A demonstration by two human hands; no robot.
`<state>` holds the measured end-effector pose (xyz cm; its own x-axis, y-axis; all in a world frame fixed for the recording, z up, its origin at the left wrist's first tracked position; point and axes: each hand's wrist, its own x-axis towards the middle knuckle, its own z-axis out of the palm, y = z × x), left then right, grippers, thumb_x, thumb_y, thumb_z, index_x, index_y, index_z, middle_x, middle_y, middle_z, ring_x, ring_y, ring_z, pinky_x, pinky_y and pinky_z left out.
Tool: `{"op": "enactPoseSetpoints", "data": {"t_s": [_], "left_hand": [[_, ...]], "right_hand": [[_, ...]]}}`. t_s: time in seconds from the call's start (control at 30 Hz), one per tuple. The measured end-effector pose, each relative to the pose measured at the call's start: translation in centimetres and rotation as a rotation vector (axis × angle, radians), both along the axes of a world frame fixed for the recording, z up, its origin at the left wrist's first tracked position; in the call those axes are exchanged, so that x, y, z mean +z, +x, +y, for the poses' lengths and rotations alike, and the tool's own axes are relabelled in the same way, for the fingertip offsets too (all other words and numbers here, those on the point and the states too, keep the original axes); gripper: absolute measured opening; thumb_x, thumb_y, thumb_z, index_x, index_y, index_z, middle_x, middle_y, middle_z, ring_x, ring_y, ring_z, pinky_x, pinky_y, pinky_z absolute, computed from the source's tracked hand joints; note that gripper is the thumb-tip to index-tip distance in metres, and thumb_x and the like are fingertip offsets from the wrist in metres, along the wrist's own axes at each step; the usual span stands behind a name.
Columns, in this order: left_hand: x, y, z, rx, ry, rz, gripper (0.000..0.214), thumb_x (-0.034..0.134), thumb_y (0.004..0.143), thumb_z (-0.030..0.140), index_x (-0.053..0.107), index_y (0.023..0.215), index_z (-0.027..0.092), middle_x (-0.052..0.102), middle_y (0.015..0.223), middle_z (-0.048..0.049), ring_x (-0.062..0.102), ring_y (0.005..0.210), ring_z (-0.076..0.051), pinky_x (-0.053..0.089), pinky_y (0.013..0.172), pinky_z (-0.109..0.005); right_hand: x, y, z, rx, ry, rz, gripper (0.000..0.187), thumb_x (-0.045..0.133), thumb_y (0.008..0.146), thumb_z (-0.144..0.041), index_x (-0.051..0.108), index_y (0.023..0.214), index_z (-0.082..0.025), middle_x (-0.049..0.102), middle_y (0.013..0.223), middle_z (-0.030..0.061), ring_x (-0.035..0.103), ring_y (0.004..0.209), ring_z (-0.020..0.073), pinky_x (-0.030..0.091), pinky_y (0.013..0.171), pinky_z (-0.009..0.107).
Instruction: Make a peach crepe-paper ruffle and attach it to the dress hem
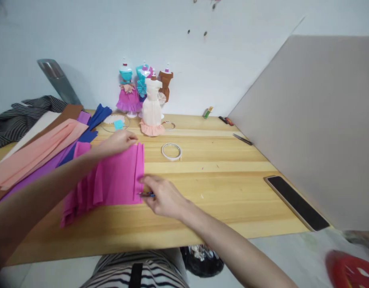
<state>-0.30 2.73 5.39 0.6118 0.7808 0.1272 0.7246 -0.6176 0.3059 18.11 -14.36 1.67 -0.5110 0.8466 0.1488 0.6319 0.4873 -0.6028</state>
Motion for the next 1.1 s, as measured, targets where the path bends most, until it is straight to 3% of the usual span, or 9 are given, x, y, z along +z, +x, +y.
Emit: {"op": "enactPoseSetpoints", "data": {"t_s": [0.07,0.2,0.33,0.47,0.67,0.77,0.9,1.0,1.1], "left_hand": [[0.1,-2.9,0.0,0.22,0.025,0.143,0.027,0.043,0.079,0.024,0.067,0.074,0.012,0.067,0.073,-0.0109,0.059,0.068,-0.019,0.041,0.064,-0.027],[-0.5,-6.1,-2.0,0.556,0.042,0.319,0.048,0.041,0.082,0.048,0.068,0.086,0.009,0.068,0.087,-0.0204,0.064,0.084,-0.031,0.045,0.067,-0.033],[-1.5,-7.1,-4.0,0.439,-0.097,0.405,0.042,0.046,0.079,0.045,0.067,0.086,0.01,0.068,0.091,-0.019,0.064,0.086,-0.031,0.046,0.067,-0.033],[-1.9,-8.3,-4.9,0.371,-0.137,0.398,0.026,0.044,0.08,0.028,0.065,0.079,0.013,0.068,0.082,-0.0132,0.064,0.076,-0.024,0.042,0.063,-0.029],[-2.5,-10.9,-5.4,0.314,-0.152,0.247,0.024,0.047,0.079,0.031,0.057,0.063,0.017,0.064,0.07,-0.0066,0.059,0.069,-0.021,0.035,0.059,-0.029],[-2.2,-11.6,-5.8,0.331,-0.168,0.19,0.022,0.047,0.079,0.032,0.055,0.064,0.018,0.063,0.069,-0.0048,0.058,0.07,-0.021,0.034,0.06,-0.029],[-1.6,-12.2,-7.1,0.398,-0.101,0.12,0.022,0.046,0.081,0.034,0.059,0.076,0.017,0.063,0.073,-0.0047,0.059,0.07,-0.021,0.038,0.061,-0.03],[-1.9,-12.8,-8.3,0.447,0.086,0.082,0.037,0.048,0.081,0.041,0.059,0.106,0.016,0.064,0.104,-0.0105,0.059,0.096,-0.027,0.044,0.079,-0.035],[-2.7,-13.6,-9.7,0.588,0.229,0.144,0.067,0.051,0.078,0.05,0.042,0.133,0.013,0.045,0.137,-0.0185,0.043,0.124,-0.036,0.038,0.097,-0.044]], "right_hand": [[-0.1,-1.7,0.2,0.085,0.037,-0.073,0.032,0.059,0.081,-0.028,0.055,0.111,-0.017,0.063,0.101,0.0092,0.059,0.085,0.0183,0.042,0.072,0.026],[-0.7,-3.4,1.1,-0.055,0.028,-0.283,0.026,0.061,0.08,-0.04,0.058,0.088,-0.016,0.064,0.08,0.008,0.058,0.07,0.0185,0.037,0.06,0.026],[-1.4,-2.8,1.8,-0.169,-0.119,-0.188,0.004,0.059,0.074,-0.019,0.055,0.075,-0.018,0.06,0.067,0.0017,0.051,0.057,0.0121,0.03,0.053,0.023],[-2.2,-0.8,2.1,-0.278,-0.315,0.138,0.014,0.058,0.07,-0.02,0.048,0.06,-0.018,0.051,0.056,-0.0027,0.043,0.053,0.0093,0.03,0.052,0.021],[-2.4,2.1,2.1,-0.381,-0.421,0.48,0.025,0.059,0.067,-0.033,0.04,0.058,-0.02,0.037,0.053,-0.006,0.034,0.051,0.008,0.028,0.052,0.023],[-2.0,3.2,2.2,-0.403,-0.444,0.38,0.022,0.055,0.068,-0.032,0.04,0.058,-0.02,0.037,0.053,-0.0058,0.033,0.051,0.0085,0.026,0.052,0.023],[-1.8,4.5,2.6,-0.436,-0.324,0.074,0.014,0.051,0.066,-0.023,0.042,0.057,-0.019,0.038,0.054,-0.0053,0.036,0.055,0.0098,0.026,0.053,0.023],[-1.8,5.0,2.8,-0.372,-0.262,-0.012,0.012,0.05,0.067,-0.021,0.042,0.058,-0.019,0.04,0.056,-0.0053,0.038,0.056,0.01,0.027,0.054,0.023],[-1.6,5.0,3.1,-0.333,-0.24,-0.041,0.017,0.052,0.073,-0.028,0.046,0.06,-0.018,0.044,0.056,-0.0046,0.04,0.056,0.0105,0.029,0.055,0.023]]}}
